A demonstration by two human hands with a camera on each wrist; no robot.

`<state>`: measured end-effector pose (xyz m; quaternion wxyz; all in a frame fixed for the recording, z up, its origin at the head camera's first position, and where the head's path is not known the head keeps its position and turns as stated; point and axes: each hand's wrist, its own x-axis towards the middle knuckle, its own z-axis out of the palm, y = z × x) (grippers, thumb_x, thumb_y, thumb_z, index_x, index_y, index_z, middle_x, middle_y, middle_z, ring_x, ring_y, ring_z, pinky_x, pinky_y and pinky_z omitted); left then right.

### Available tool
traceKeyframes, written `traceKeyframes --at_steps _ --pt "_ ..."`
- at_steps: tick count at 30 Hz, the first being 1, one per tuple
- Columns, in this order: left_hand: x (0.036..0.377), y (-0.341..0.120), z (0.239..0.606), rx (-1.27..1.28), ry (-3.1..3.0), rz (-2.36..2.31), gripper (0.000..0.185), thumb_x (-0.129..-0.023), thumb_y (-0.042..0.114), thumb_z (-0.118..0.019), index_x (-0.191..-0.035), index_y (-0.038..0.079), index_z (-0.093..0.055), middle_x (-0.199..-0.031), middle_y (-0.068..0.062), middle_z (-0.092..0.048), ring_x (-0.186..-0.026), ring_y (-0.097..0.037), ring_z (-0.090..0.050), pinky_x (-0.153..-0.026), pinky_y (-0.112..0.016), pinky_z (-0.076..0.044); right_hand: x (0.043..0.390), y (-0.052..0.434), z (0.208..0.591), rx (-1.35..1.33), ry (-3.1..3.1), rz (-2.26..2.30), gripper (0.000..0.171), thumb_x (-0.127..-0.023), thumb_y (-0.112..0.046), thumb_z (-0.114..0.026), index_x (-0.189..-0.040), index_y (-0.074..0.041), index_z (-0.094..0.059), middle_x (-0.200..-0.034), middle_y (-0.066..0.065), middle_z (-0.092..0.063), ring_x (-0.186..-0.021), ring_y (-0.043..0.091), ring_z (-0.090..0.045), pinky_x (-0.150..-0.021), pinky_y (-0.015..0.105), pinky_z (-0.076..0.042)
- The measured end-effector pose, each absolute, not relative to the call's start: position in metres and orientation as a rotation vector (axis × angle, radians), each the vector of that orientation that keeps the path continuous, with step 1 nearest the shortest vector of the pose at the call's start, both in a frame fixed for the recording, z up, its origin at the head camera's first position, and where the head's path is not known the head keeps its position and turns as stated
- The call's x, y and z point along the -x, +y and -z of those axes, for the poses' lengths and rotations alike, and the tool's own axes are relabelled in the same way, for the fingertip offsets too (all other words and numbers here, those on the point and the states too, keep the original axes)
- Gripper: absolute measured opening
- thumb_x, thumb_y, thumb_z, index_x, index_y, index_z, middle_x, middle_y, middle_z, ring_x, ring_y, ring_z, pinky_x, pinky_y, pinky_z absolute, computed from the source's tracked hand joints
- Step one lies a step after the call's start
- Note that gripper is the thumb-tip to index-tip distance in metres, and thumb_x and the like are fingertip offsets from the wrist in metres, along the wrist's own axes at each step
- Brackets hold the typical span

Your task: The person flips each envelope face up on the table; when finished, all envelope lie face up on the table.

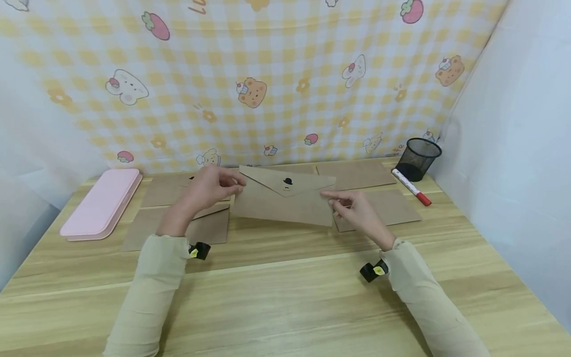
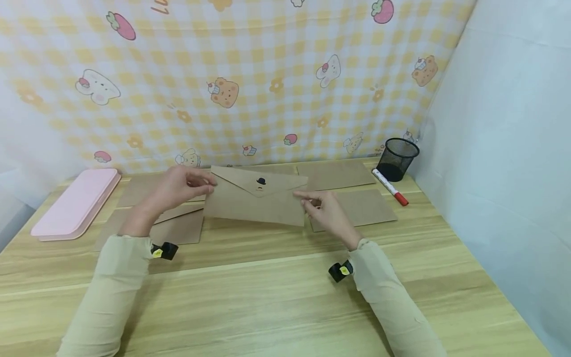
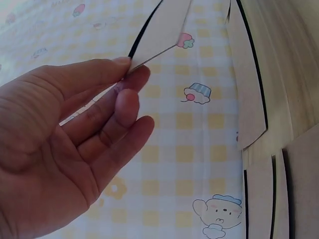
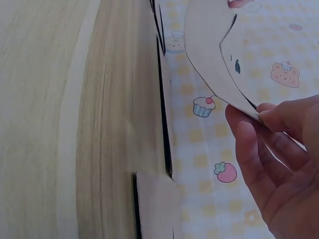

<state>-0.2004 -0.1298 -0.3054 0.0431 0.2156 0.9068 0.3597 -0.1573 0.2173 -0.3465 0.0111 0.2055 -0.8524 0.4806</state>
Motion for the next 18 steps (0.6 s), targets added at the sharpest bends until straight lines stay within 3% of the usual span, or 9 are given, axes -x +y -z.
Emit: traceKeyframes --at_steps 4,8,14,18 --pt "0.201 -0.127 0.307 -0.655 2.760 -0.999 0.011 -0.085 0.010 -0.068 -0.094 0.009 -0.074 -0.092 -0.003 -0.068 -0.083 -0.020 -0.061 -0.071 -0.035 -0.049 0.161 0.222 0.352 -0.614 -2.652 -1.513 0.027 -0.093 -0.001 -0.052 -0.118 -0.001 -0.064 -0.107 0.017 -0.064 -0.076 0.032 -0.063 -0.062 0.046 -0.052" --pt "0.201 -0.125 0.312 -0.692 2.710 -0.938 0.018 -0.085 0.009 -0.068 -0.101 0.003 -0.071 -0.095 -0.006 -0.067 -0.084 -0.020 -0.059 -0.072 -0.035 -0.048 0.162 0.224 0.355 -0.635 -2.665 -1.475 0.027 -0.092 -0.001 -0.053 -0.117 -0.002 -0.064 -0.103 0.017 -0.065 -0.074 0.035 -0.063 -0.059 0.043 -0.052" --pt "0.200 -0.122 0.316 -0.738 2.669 -0.934 0.021 -0.085 0.006 -0.066 -0.104 -0.003 -0.068 -0.094 -0.010 -0.067 -0.083 -0.022 -0.059 -0.071 -0.035 -0.049 0.164 0.223 0.360 -0.656 -2.705 -1.443 0.028 -0.092 0.000 -0.053 -0.118 -0.001 -0.063 -0.100 0.016 -0.066 -0.073 0.034 -0.062 -0.058 0.040 -0.052" --pt "0.201 -0.119 0.318 -0.782 2.670 -0.880 0.021 -0.083 0.004 -0.067 -0.102 -0.004 -0.067 -0.094 -0.010 -0.066 -0.085 -0.022 -0.057 -0.074 -0.034 -0.048 0.164 0.221 0.361 -0.649 -2.742 -1.407 0.027 -0.092 0.001 -0.053 -0.117 -0.001 -0.064 -0.106 0.016 -0.065 -0.070 0.029 -0.061 -0.057 0.035 -0.051"
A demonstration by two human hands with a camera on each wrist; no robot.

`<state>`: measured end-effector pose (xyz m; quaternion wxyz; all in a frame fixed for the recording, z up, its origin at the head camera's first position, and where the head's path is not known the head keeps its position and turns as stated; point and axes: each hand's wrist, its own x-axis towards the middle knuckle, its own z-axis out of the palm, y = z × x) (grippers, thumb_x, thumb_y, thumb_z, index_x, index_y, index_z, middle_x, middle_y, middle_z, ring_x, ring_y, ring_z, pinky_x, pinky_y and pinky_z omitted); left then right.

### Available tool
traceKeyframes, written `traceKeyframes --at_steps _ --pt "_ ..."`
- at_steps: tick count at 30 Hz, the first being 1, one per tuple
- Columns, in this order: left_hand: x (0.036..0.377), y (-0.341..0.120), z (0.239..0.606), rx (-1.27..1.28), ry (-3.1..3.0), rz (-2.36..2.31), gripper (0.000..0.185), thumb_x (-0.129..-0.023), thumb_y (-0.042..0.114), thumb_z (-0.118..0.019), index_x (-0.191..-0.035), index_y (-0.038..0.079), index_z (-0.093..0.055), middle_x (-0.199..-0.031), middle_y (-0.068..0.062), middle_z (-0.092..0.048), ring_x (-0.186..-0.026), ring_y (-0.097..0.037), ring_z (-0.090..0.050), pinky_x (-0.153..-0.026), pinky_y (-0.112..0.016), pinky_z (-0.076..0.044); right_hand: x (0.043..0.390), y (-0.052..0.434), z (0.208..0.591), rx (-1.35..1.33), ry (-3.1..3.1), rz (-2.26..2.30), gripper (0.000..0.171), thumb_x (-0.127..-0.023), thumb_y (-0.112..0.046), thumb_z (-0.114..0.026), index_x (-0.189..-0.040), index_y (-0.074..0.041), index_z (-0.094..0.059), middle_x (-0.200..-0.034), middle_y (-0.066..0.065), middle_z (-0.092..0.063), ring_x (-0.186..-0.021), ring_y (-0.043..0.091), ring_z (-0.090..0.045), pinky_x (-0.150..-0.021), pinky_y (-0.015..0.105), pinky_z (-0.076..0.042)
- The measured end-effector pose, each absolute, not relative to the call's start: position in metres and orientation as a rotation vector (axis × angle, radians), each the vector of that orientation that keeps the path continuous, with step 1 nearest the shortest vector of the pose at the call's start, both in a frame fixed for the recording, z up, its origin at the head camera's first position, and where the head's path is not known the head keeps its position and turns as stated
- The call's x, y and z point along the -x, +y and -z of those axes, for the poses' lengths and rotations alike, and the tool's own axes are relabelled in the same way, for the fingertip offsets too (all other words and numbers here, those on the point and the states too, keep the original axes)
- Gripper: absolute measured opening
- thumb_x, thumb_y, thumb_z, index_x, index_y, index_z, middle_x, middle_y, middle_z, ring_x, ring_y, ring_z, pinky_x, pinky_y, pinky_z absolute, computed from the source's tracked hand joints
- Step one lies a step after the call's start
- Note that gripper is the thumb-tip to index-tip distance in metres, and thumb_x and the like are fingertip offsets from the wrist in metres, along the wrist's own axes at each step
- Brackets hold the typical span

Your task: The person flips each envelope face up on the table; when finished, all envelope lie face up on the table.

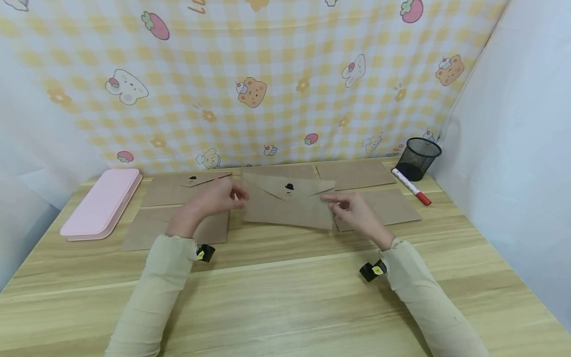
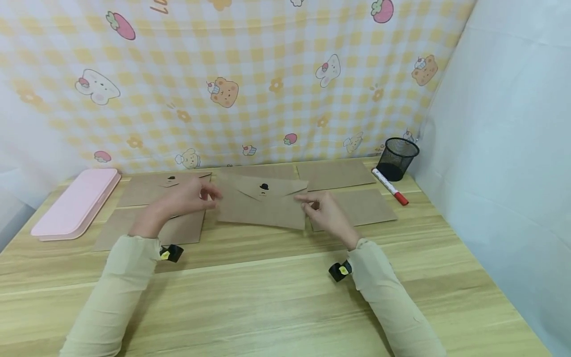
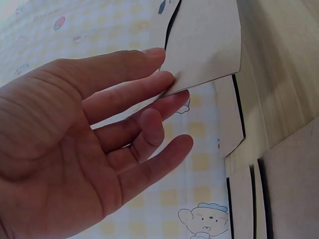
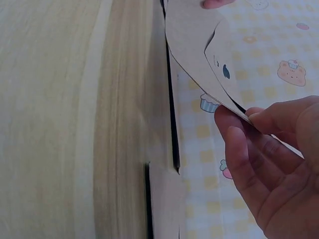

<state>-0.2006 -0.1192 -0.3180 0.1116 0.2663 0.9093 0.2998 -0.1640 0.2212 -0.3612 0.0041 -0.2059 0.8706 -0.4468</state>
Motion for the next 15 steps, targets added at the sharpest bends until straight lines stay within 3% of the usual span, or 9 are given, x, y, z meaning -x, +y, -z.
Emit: traceKeyframes --at_steps 4,10,15 --pt "0.202 -0.116 0.322 -0.825 2.679 -0.835 0.017 -0.082 0.000 -0.065 -0.098 -0.004 -0.067 -0.092 -0.010 -0.065 -0.084 -0.022 -0.057 -0.073 -0.035 -0.048 0.164 0.217 0.362 0.661 2.776 1.261 0.032 -0.088 -0.002 -0.060 -0.120 0.000 -0.062 -0.113 0.016 -0.062 -0.072 0.020 -0.061 -0.053 0.028 -0.048" --pt "0.201 -0.108 0.332 -0.787 2.687 -0.735 0.011 -0.081 -0.002 -0.062 -0.091 0.000 -0.062 -0.087 -0.008 -0.059 -0.079 -0.021 -0.053 -0.071 -0.034 -0.047 0.162 0.212 0.363 0.724 2.782 1.046 0.062 -0.077 -0.005 -0.073 -0.133 0.004 -0.047 -0.121 0.019 -0.054 -0.064 0.012 -0.052 -0.054 0.026 -0.046" --pt "0.198 -0.103 0.336 -0.751 2.701 -0.678 0.009 -0.080 -0.004 -0.063 -0.087 0.000 -0.060 -0.082 -0.007 -0.058 -0.076 -0.020 -0.053 -0.072 -0.035 -0.047 0.164 0.211 0.369 0.784 2.796 0.986 0.061 -0.076 -0.003 -0.074 -0.130 0.006 -0.048 -0.114 0.019 -0.053 -0.059 0.010 -0.047 -0.053 0.025 -0.043"
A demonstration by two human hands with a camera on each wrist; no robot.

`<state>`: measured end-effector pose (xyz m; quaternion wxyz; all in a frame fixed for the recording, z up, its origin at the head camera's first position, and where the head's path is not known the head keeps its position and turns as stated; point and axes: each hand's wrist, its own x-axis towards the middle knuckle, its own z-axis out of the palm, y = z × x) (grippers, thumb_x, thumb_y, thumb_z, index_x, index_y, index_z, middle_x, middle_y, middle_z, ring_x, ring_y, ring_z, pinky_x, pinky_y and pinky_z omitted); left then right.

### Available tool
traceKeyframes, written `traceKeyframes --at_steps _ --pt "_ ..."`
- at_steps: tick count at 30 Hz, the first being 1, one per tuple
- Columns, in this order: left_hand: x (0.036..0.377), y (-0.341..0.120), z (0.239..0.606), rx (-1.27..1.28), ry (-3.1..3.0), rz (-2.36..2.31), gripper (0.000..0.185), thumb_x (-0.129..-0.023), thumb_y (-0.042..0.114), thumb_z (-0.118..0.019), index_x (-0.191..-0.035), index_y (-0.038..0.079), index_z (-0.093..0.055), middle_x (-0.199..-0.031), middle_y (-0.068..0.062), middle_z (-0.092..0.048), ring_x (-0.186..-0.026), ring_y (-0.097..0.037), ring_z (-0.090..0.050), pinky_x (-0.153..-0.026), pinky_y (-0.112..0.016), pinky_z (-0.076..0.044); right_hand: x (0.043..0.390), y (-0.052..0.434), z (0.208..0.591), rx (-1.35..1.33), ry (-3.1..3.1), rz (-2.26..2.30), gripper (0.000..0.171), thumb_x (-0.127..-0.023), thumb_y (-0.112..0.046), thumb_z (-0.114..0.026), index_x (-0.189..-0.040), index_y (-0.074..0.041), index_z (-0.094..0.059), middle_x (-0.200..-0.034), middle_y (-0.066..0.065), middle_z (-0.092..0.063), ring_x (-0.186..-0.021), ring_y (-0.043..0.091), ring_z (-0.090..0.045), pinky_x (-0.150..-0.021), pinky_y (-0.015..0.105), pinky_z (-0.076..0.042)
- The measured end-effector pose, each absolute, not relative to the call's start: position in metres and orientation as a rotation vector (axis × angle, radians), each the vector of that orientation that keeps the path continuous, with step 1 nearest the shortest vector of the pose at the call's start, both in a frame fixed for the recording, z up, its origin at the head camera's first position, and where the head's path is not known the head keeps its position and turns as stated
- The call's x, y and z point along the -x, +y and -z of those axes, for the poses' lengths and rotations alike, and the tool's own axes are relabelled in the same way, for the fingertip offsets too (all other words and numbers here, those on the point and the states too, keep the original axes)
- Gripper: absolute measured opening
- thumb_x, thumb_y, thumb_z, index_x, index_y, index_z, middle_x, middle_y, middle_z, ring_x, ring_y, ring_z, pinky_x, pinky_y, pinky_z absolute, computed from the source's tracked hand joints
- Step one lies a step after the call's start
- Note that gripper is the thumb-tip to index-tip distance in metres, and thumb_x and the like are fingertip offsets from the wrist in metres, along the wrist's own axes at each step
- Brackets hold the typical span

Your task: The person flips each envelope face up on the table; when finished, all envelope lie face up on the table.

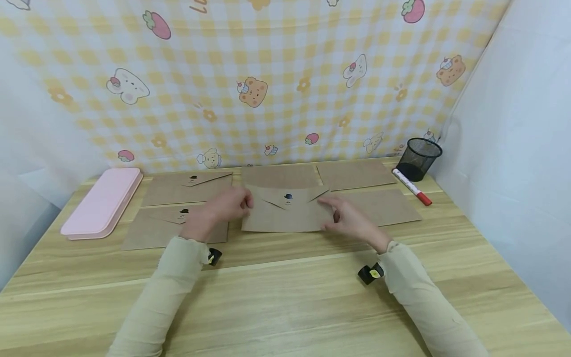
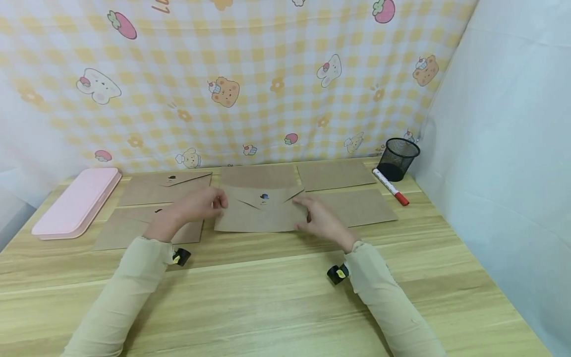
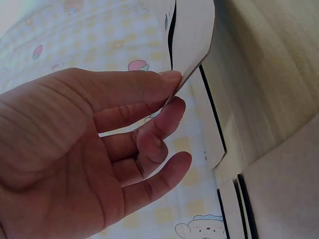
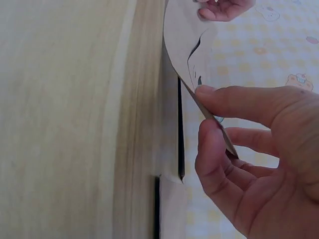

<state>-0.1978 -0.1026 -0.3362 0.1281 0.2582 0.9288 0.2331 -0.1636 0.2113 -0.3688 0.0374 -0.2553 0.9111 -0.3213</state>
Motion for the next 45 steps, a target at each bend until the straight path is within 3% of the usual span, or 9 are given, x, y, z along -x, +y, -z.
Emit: traceKeyframes --at_steps 13,19,22,28,35,45 --pt "0.198 -0.096 0.351 -0.755 2.711 -0.523 0.007 -0.081 0.001 -0.065 -0.082 0.004 -0.059 -0.078 -0.004 -0.057 -0.071 -0.019 -0.049 -0.068 -0.032 -0.044 0.159 0.208 0.375 0.763 2.909 0.823 0.046 -0.077 -0.006 -0.074 -0.119 0.005 -0.058 -0.108 0.016 -0.058 -0.071 0.016 -0.044 -0.063 0.029 -0.041" --pt "0.199 -0.096 0.354 -0.777 2.712 -0.497 0.009 -0.082 0.002 -0.066 -0.079 0.004 -0.058 -0.075 -0.003 -0.055 -0.070 -0.018 -0.049 -0.067 -0.032 -0.043 0.158 0.206 0.376 0.783 2.954 0.747 0.021 -0.076 -0.007 -0.075 -0.095 -0.003 -0.068 -0.093 0.008 -0.062 -0.078 0.018 -0.050 -0.068 0.034 -0.043" --pt "0.200 -0.096 0.356 -0.784 2.716 -0.479 0.011 -0.082 0.003 -0.066 -0.075 0.006 -0.058 -0.072 -0.002 -0.055 -0.067 -0.017 -0.049 -0.065 -0.031 -0.043 0.157 0.206 0.376 0.806 2.959 0.712 0.016 -0.077 -0.008 -0.075 -0.090 -0.006 -0.068 -0.087 0.004 -0.060 -0.079 0.019 -0.050 -0.069 0.035 -0.043" --pt "0.198 -0.094 0.355 -0.785 2.725 -0.446 0.011 -0.083 0.004 -0.065 -0.076 0.006 -0.056 -0.071 -0.001 -0.053 -0.066 -0.016 -0.048 -0.063 -0.030 -0.041 0.156 0.207 0.377 0.790 2.963 0.642 0.018 -0.079 -0.011 -0.074 -0.096 -0.008 -0.066 -0.089 0.005 -0.059 -0.078 0.018 -0.049 -0.067 0.035 -0.043" --pt "0.195 -0.094 0.354 -0.750 2.714 -0.448 0.005 -0.085 0.002 -0.059 -0.086 0.003 -0.054 -0.077 -0.003 -0.052 -0.068 -0.018 -0.045 -0.065 -0.031 -0.039 0.156 0.208 0.378 0.675 2.955 0.598 0.039 -0.084 -0.016 -0.070 -0.116 0.000 -0.057 -0.113 0.015 -0.061 -0.099 0.027 -0.057 -0.084 0.041 -0.045" --pt "0.193 -0.092 0.353 -0.726 2.698 -0.434 0.007 -0.085 0.003 -0.061 -0.084 0.004 -0.054 -0.074 -0.003 -0.051 -0.065 -0.016 -0.044 -0.062 -0.029 -0.038 0.154 0.207 0.374 0.608 2.935 0.545 0.041 -0.086 -0.021 -0.068 -0.121 -0.003 -0.056 -0.118 0.016 -0.060 -0.099 0.026 -0.059 -0.084 0.044 -0.045"
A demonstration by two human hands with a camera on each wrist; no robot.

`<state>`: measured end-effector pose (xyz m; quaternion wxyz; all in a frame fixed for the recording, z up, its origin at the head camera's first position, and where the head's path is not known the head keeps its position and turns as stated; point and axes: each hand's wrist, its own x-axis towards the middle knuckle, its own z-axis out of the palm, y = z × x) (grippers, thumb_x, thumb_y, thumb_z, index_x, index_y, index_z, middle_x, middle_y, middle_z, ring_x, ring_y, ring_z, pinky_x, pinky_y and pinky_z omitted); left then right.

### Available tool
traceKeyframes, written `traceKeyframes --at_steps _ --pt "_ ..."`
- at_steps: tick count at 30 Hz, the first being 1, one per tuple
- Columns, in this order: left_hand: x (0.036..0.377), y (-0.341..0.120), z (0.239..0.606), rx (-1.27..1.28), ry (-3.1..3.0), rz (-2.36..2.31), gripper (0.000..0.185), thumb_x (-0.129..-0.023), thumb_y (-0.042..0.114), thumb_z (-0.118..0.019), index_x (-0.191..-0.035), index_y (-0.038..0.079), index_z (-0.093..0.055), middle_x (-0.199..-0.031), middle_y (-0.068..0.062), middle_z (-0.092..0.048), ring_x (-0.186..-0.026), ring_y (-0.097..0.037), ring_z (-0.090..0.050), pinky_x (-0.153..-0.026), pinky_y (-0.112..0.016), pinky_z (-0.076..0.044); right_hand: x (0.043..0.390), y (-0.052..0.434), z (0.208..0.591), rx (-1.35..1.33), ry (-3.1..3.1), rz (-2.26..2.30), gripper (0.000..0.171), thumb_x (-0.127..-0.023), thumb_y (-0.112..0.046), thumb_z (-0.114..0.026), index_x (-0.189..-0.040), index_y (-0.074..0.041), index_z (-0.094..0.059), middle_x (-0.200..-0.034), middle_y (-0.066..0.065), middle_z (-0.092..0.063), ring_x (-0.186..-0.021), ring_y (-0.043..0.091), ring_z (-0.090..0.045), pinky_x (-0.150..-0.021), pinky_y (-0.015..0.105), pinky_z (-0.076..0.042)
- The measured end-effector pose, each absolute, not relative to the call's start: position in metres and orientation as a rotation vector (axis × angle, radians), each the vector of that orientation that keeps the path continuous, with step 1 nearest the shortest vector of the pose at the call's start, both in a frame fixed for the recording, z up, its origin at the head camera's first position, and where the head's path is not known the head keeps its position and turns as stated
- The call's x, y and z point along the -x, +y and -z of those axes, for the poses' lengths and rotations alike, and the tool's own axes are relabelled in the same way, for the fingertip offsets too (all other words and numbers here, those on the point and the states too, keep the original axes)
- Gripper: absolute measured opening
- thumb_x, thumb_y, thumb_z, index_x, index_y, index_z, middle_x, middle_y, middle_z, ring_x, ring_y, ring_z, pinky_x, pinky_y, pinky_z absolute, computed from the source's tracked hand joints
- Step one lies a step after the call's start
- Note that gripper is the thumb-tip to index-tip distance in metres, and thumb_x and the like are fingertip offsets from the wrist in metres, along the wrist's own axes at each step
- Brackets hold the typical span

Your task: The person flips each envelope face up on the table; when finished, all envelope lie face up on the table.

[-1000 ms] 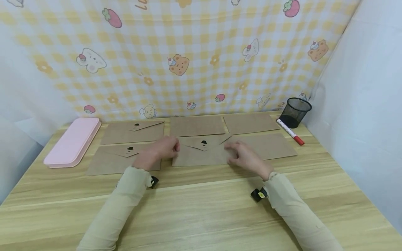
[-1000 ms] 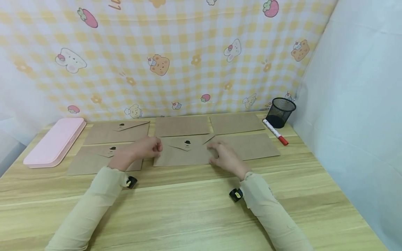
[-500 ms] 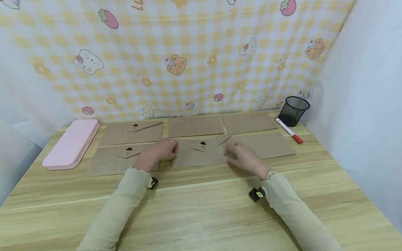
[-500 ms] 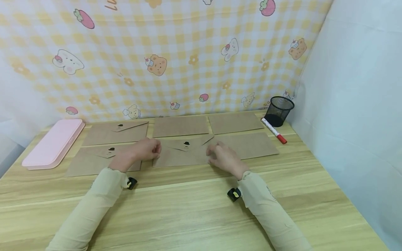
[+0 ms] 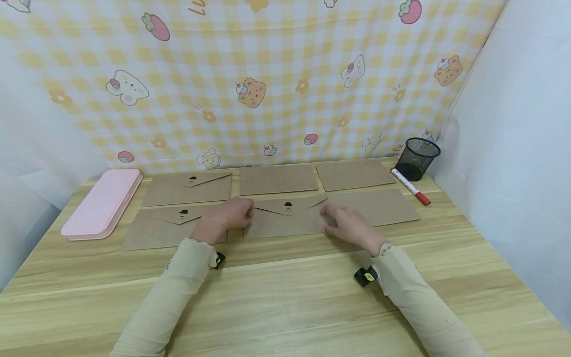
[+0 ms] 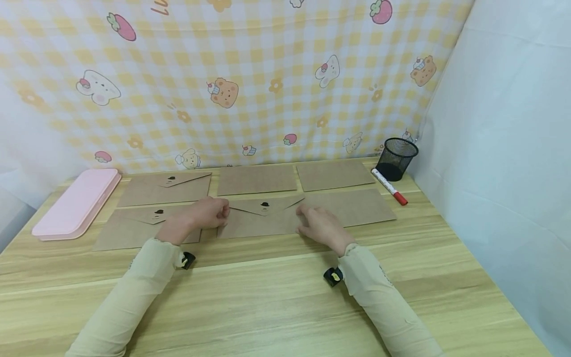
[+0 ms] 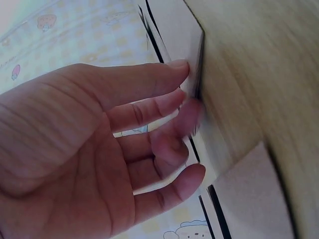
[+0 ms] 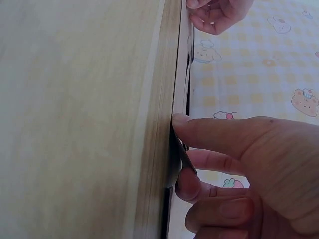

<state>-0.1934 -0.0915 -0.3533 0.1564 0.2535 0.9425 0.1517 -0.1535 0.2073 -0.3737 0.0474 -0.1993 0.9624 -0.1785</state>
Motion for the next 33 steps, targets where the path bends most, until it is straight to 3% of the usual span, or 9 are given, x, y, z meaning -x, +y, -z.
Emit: traceKeyframes --at_steps 8,11,15,20,26,33 --pt "0.200 -0.088 0.351 -0.742 2.695 -0.401 0.007 -0.087 0.001 -0.057 -0.084 0.007 -0.053 -0.074 -0.002 -0.050 -0.067 -0.016 -0.045 -0.061 -0.029 -0.037 0.159 0.206 0.367 0.615 2.952 0.508 0.040 -0.086 -0.021 -0.068 -0.120 -0.002 -0.058 -0.114 0.016 -0.062 -0.088 0.022 -0.059 -0.079 0.041 -0.046" --pt "0.202 -0.089 0.350 -0.740 2.699 -0.413 0.007 -0.086 0.002 -0.058 -0.084 0.007 -0.053 -0.074 -0.002 -0.051 -0.067 -0.016 -0.046 -0.061 -0.029 -0.037 0.162 0.204 0.365 0.606 2.950 0.503 0.037 -0.086 -0.021 -0.068 -0.117 -0.002 -0.059 -0.084 0.010 -0.064 -0.065 0.015 -0.052 -0.062 0.034 -0.044" --pt "0.204 -0.090 0.347 -0.747 2.701 -0.426 0.006 -0.086 0.002 -0.059 -0.084 0.006 -0.054 -0.074 -0.002 -0.051 -0.068 -0.016 -0.046 -0.062 -0.029 -0.038 0.164 0.202 0.361 0.596 2.939 0.498 0.034 -0.086 -0.020 -0.068 -0.113 -0.001 -0.059 -0.054 -0.001 -0.039 -0.048 0.011 -0.031 -0.047 0.028 -0.030" --pt "0.206 -0.095 0.349 -0.776 2.684 -0.466 0.007 -0.084 0.002 -0.060 -0.084 0.004 -0.054 -0.073 -0.002 -0.050 -0.067 -0.016 -0.044 -0.061 -0.028 -0.037 0.165 0.200 0.363 0.628 2.940 0.488 0.032 -0.085 -0.019 -0.069 -0.110 -0.001 -0.061 -0.051 -0.004 -0.036 -0.045 0.008 -0.029 -0.044 0.025 -0.028" --pt "0.207 -0.109 0.354 -0.751 2.679 -0.598 0.018 -0.082 0.009 -0.070 -0.087 0.003 -0.053 -0.073 -0.004 -0.050 -0.066 -0.017 -0.044 -0.062 -0.030 -0.038 0.167 0.197 0.365 0.692 2.875 0.563 0.034 -0.081 -0.016 -0.073 -0.109 -0.001 -0.061 -0.060 -0.004 -0.048 -0.050 0.008 -0.040 -0.049 0.024 -0.036" --pt "0.224 -0.104 0.352 -0.816 2.777 -0.561 0.037 -0.081 0.017 -0.070 -0.110 -0.002 -0.054 -0.099 -0.015 -0.054 -0.086 -0.025 -0.049 -0.075 -0.038 -0.044 0.180 0.196 0.353 0.755 2.856 0.583 0.031 -0.081 -0.008 -0.070 -0.109 0.002 -0.062 -0.067 -0.002 -0.054 -0.055 0.009 -0.047 -0.054 0.026 -0.042"
